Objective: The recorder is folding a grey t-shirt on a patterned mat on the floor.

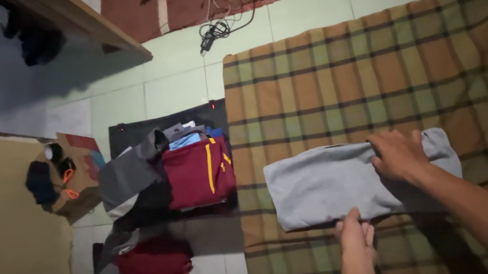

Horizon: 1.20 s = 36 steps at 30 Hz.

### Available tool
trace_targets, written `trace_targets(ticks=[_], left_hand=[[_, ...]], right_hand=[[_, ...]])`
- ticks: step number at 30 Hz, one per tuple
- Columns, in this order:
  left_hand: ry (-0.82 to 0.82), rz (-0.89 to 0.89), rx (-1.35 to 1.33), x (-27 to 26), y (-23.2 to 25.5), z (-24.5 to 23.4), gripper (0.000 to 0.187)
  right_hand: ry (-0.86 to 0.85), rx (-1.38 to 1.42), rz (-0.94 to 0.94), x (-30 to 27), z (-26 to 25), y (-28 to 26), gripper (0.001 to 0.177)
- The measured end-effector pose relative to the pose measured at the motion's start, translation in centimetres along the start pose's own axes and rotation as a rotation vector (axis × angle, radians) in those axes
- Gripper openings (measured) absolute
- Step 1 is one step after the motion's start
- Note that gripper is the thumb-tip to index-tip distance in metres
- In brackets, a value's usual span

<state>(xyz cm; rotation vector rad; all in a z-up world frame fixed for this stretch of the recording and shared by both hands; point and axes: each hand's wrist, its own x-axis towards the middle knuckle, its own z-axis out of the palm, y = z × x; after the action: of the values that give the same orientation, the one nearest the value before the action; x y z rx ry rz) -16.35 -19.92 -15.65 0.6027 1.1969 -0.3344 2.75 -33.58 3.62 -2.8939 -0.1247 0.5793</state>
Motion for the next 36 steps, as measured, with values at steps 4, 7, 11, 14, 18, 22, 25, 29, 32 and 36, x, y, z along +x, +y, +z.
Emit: trace_targets(ticks=[4, 7, 11, 14, 18, 22, 25, 29, 32, 36], left_hand=[[0.002, -0.018, 0.025, -1.3, -0.8, 1.2, 0.041], [0.056, -0.03, 0.035, -3.8, -0.1, 3.7, 0.04], [0.069, -0.037, -0.076, -4.4, 0.2, 4.7, 0.053], [-0.024, -0.079, -0.193, -4.4, 0.5, 4.1, 0.058], [-0.237, -0.079, -0.359, -7.6, 3.3, 3.5, 0.056], [-0.289, -0.047, -0.298, -11.5, 6.3, 3.0, 0.053], [-0.273, 0.017, -0.249, -14.8, 8.9, 3.4, 0.051], [-0.298, 0.147, 0.02, -20.5, 13.6, 3.8, 0.052], [-0.405, 0.242, 0.34, -25.1, 16.7, 5.1, 0.054], [-0.523, 0.41, 0.762, -23.4, 16.8, 5.2, 0.056]], right_hand=[[-0.167, -0.094, 0.066, 0.5, -0.8, -0.4, 0.042], [-0.154, 0.021, 0.073, 1.5, -0.9, 0.5, 0.05], [-0.306, 0.276, 0.014, 2.6, -0.2, 2.5, 0.038], [-0.442, 0.503, 0.009, 2.2, -1.3, 3.3, 0.035], [-0.51, 0.591, 0.044, 0.4, -4.4, 2.6, 0.034], [-0.522, 0.664, 0.087, -2.1, -5.8, 2.2, 0.035], [-0.519, 0.742, 0.142, -4.7, -6.8, 2.2, 0.038], [-0.487, 0.91, 0.159, -7.0, -4.5, 4.2, 0.04], [-0.545, 0.999, 0.267, -9.4, -5.5, 4.0, 0.044], [-0.594, 1.073, 0.497, -13.7, -9.3, 1.4, 0.044]])
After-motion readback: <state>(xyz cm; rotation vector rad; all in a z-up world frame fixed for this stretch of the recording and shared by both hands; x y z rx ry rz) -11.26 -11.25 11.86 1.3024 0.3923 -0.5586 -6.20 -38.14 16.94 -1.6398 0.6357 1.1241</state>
